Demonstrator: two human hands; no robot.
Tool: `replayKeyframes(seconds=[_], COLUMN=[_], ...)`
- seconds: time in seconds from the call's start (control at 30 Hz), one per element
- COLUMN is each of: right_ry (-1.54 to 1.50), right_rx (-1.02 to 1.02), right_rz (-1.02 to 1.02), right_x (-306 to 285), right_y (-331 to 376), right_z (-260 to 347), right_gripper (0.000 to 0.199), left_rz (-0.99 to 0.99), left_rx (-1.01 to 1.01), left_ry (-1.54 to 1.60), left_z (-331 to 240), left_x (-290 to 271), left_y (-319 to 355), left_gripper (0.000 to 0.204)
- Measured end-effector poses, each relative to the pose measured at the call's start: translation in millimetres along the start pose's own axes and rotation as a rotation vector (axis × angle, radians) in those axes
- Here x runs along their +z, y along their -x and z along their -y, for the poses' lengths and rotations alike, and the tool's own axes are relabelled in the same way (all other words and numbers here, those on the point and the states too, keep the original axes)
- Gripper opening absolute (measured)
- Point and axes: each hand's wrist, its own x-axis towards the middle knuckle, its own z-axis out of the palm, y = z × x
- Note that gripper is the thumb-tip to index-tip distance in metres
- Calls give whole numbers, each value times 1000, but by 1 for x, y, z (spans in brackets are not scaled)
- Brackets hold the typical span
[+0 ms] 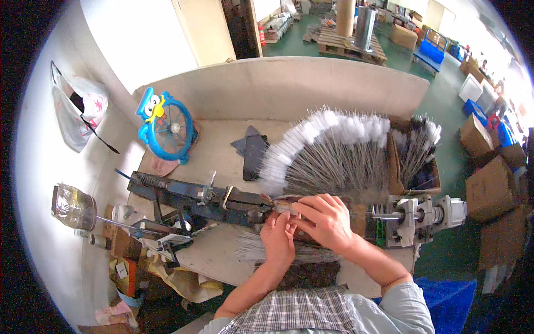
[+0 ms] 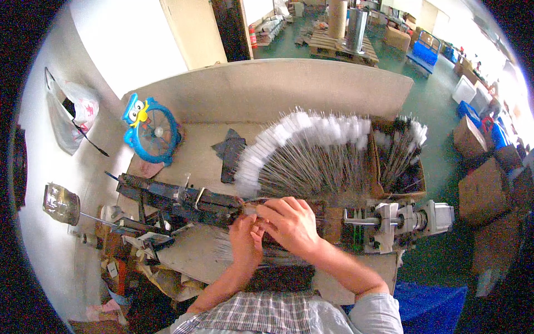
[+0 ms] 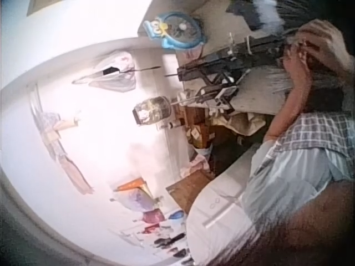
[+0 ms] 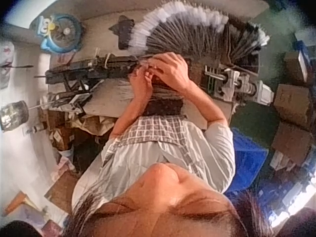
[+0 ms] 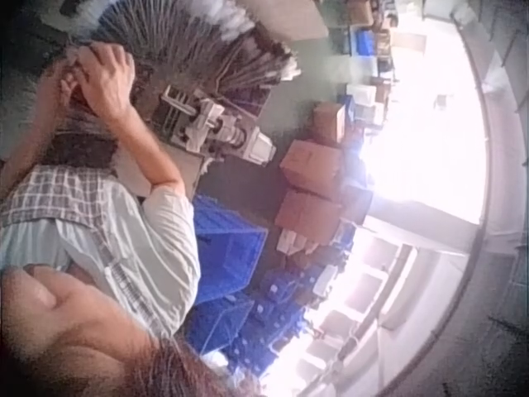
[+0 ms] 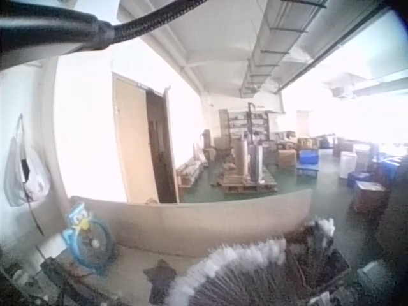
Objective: The recorder is assembling wire brushes by inserting metal filaments into an assembly machine and then processing them.
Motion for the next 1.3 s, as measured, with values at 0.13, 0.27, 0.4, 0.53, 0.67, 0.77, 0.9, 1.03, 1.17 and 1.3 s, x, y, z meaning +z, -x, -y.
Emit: replayKeyframes(seconds=[0.13,0.27,0.4,0.53,0.67,0.77,0.9,1.03,1.17,1.3], right_ry=[89,139,59,46,-67,-188,-314,-177,-161,-123], right_rx=[83,5,29,16,15,82,98,237,218,410], right_rz=[116,197,176,140,20,94,387,1007,1110,1045], right_x=[-15,-9,-11,-16,-26,-31,-21,4,12,-23], right_y=[2,17,23,23,25,46,106,158,165,125], right_z=[-3,-12,-9,-13,-11,-8,-9,7,5,1], right_gripper=[31,21,17,17,18,10,12,21,23,20], left_rz=[23,-14,58,121,79,175,-5,-365,-591,-884], left_rx=[52,-21,-115,-131,-149,-65,6,176,313,429], left_ry=[-30,-27,88,15,-109,-313,-448,-121,-188,-116], left_z=[-4,-9,-20,-19,-17,-24,-54,-97,-170,-214], left_x=[7,1,1,1,-3,-20,-83,-192,-282,-292], left_y=[5,5,14,18,28,37,40,34,31,25], left_gripper=[13,26,51,58,58,54,47,30,26,40])
